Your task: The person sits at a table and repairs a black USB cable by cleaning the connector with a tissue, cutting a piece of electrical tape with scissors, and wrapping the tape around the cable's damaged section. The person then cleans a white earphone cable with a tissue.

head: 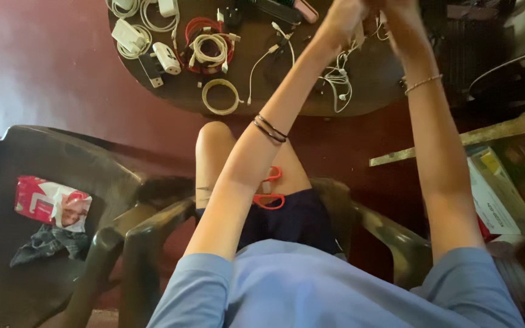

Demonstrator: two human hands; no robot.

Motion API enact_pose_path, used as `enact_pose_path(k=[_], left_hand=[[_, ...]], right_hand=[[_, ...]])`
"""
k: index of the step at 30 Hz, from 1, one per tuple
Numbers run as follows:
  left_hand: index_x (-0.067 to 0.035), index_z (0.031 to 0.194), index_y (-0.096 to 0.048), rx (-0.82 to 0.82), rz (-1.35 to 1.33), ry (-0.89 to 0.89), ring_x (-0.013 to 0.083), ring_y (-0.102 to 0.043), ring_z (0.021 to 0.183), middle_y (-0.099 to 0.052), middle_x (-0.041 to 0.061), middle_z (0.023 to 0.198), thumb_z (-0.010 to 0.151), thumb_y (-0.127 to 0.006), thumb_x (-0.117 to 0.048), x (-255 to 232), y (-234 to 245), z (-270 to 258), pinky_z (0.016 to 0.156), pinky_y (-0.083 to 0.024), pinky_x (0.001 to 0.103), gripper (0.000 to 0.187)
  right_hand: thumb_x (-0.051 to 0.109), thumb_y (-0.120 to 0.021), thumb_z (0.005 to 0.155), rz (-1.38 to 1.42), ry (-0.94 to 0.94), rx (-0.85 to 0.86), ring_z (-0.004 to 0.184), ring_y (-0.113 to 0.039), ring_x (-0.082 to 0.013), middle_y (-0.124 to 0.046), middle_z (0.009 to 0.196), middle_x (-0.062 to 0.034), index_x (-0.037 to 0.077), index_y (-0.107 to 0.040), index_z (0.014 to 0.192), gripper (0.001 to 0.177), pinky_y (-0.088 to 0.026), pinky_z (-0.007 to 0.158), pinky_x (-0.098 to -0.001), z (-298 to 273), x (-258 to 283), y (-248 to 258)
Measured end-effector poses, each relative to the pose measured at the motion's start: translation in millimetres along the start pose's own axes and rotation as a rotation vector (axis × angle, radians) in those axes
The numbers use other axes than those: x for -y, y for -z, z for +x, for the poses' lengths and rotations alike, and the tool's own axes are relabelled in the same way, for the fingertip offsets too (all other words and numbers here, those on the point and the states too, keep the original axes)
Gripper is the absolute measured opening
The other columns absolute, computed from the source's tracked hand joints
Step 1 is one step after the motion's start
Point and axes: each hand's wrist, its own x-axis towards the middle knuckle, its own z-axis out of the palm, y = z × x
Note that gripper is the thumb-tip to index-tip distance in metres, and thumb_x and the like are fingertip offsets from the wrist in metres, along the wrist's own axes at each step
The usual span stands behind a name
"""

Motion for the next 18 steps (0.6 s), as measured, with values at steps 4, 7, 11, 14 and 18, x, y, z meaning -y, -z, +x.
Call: enact_pose_path(k=[4, 7, 11, 14, 18], left_hand=[[-0.007, 0.119, -0.064, -0.003, -0.270, 0.092, 0.0260, -0.078, 0.090, -0.071, 0.014, 0.103, 0.104, -0.050, -0.031, 1.0, 17.1, -5.5, 0.065, -0.065, 0.034, 0.032], [-0.005, 0.114, -0.067, -0.072, -0.544, 0.137, 0.0244, -0.076, 0.093, -0.073, 0.015, 0.100, 0.105, -0.052, -0.035, 7.5, 36.4, -12.2, 0.062, -0.061, 0.033, 0.035], [0.000, 0.105, -0.063, -0.163, -0.732, 0.023, 0.0224, -0.069, 0.077, -0.068, 0.014, 0.091, 0.102, -0.056, -0.032, 20.2, 99.3, -7.1, 0.053, -0.058, 0.034, 0.033], [0.000, 0.092, -0.059, -0.264, -0.773, -0.014, 0.0229, -0.061, 0.059, -0.059, 0.014, 0.076, 0.105, -0.058, -0.030, 24.7, 158.9, -19.6, 0.047, -0.056, 0.034, 0.032], [-0.002, 0.096, -0.065, -0.507, -0.823, 0.012, 0.0209, -0.063, 0.072, -0.064, 0.011, 0.085, 0.100, -0.062, -0.022, 6.0, 213.4, -54.9, 0.064, -0.059, 0.036, 0.020]], right_hand=[[0.042, -0.062, 0.101, 0.282, -0.021, 0.284, 0.123, -0.061, -0.0121, -0.059, 0.131, -0.0048, 0.006, -0.055, 0.136, 0.051, -0.054, 0.105, -0.0266, -8.0, -7.2, -17.7], [0.043, -0.062, 0.096, 0.624, -0.236, 0.364, 0.126, -0.063, -0.0102, -0.061, 0.131, -0.0030, 0.007, -0.057, 0.130, 0.051, -0.054, 0.108, -0.0258, -10.7, -22.0, -24.4], [0.035, -0.063, 0.107, -0.344, -0.058, 0.436, 0.084, -0.071, -0.0203, -0.074, 0.100, -0.0084, 0.001, -0.070, 0.111, 0.034, -0.058, 0.077, -0.0322, -5.1, -58.7, -27.7], [0.031, -0.066, 0.104, -0.697, -0.088, 0.391, 0.072, -0.069, -0.0236, -0.072, 0.092, -0.0086, 0.003, -0.072, 0.113, 0.030, -0.054, 0.064, -0.0340, -6.8, -84.0, -13.0], [0.040, -0.077, 0.090, -1.052, 0.277, 0.303, 0.082, -0.070, -0.0260, -0.073, 0.096, -0.0089, 0.008, -0.076, 0.104, 0.035, -0.056, 0.074, -0.0377, -10.8, -104.7, 12.4]])
